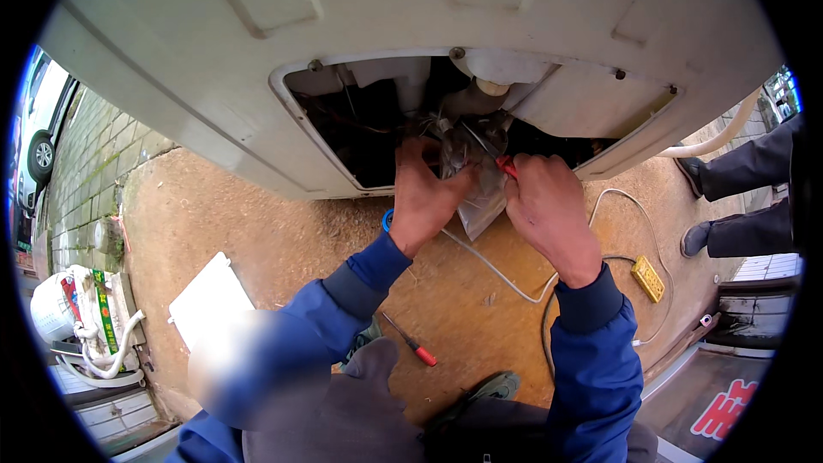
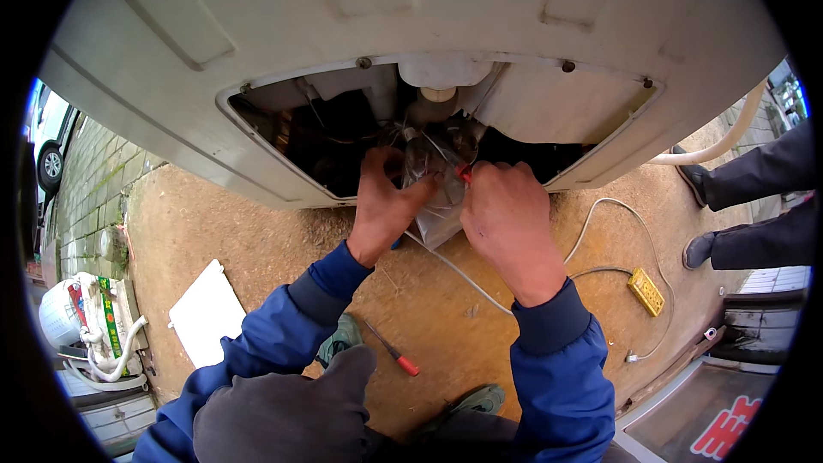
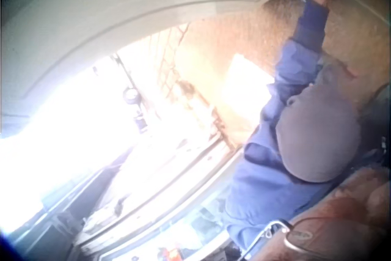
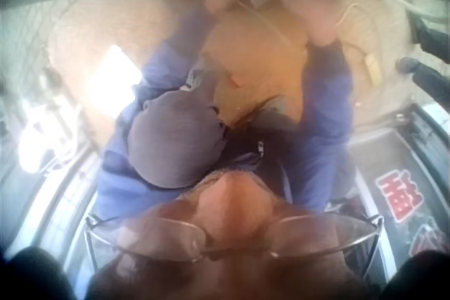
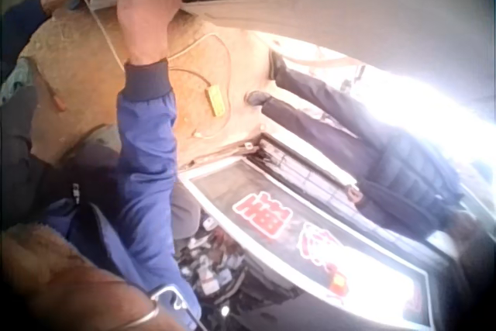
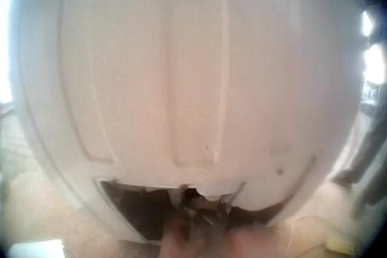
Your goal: The person opens the bottom panel of a white appliance and uses pliers and a screwdriver to manipulate internal wires and components. They handle a blue cylindrical part and connect wires within the machine's interior.
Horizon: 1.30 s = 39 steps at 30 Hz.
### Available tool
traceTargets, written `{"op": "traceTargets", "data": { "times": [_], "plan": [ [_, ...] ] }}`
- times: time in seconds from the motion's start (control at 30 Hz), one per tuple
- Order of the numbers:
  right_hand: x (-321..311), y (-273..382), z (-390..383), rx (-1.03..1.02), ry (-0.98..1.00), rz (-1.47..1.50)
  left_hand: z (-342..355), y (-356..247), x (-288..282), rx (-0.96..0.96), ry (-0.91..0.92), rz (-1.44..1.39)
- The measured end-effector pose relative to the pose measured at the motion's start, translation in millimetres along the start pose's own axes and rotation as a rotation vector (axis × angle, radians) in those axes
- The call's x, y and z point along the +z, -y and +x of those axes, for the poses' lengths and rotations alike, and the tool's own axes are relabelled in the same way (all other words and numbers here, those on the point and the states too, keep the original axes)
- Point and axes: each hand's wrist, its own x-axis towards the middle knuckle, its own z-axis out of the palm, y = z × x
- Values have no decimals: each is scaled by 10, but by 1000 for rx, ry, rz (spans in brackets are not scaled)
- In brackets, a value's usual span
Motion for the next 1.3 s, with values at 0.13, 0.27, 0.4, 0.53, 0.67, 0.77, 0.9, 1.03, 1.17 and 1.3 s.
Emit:
{"op": "traceTargets", "data": {
  "times": [0.13,0.27,0.4,0.53,0.67,0.77,0.9,1.03,1.17,1.3],
  "plan": [
    [53,106,195,8,59,-167,-37,35,7,-326,277,-547],
    [72,202,340,-4,88,-196,-90,180,15,8,330,-205],
    [165,289,511,0,124,-180,-136,180,-98,-25,361,101],
    [376,396,702,-6,146,-294,-117,161,-153,81,350,220],
    [467,504,758,94,217,-335,-91,356,-86,224,350,341],
    [477,514,710,65,129,-338,-137,256,-96,180,342,376],
    [322,536,698,97,145,-192,-154,156,-157,139,328,405],
    [278,607,733,104,270,-265,-181,166,-173,130,323,417],
    [363,482,746,76,296,-265,-173,156,-175,111,355,380],
    [239,518,808,193,349,-152,-175,210,-156,84,323,428]
  ]
}}
